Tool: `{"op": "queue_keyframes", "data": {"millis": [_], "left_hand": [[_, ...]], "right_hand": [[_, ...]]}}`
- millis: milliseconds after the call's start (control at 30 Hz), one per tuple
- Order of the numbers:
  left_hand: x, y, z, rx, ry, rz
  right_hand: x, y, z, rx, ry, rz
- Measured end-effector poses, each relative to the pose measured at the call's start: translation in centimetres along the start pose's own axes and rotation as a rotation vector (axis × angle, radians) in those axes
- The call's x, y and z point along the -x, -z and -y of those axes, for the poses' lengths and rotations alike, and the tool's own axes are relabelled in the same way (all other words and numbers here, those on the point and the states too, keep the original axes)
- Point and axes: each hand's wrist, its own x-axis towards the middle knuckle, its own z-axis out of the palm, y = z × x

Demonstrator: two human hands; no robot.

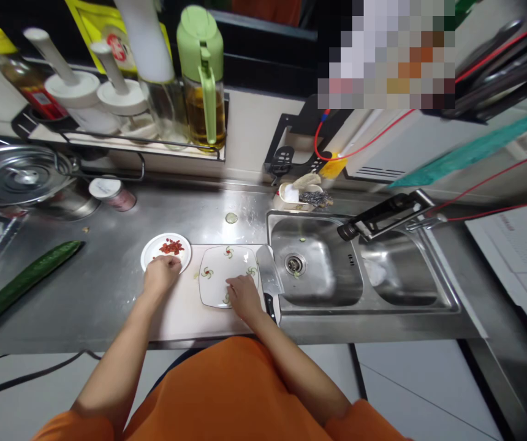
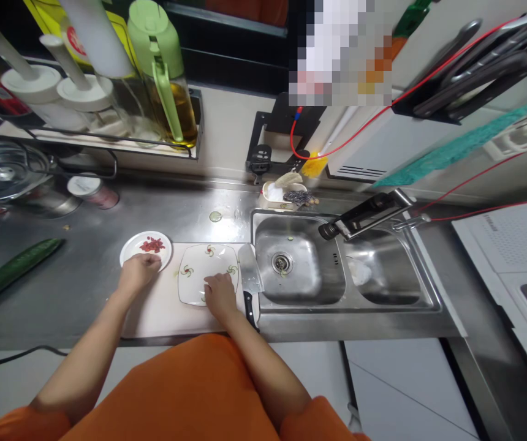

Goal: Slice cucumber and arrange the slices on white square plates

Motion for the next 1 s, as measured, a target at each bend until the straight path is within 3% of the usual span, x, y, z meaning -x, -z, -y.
{"op": "queue_keyframes", "data": {"millis": [167, 333, 500, 667, 1000], "left_hand": [[0.8, 0.8, -0.9, 0.162, 0.019, -0.059], [2.0, 0.7, -3.5, 0.294, -0.042, -0.053], [4.2, -1.8, -7.4, 0.456, -0.199, 0.135], [5.8, -4.4, -10.7, 0.42, -0.38, 0.32], [4.2, -5.8, -13.2, 0.353, -0.564, 0.469]], "right_hand": [[0.1, 0.2, -0.4, -0.04, -0.014, -0.02], [0.6, 0.7, -0.9, -0.099, -0.02, -0.078], [1.6, 1.4, -1.9, -0.14, -0.073, -0.174], [2.2, 1.9, -3.2, -0.201, -0.161, -0.291], [1.7, 1.8, -4.7, -0.181, -0.221, -0.327]]}}
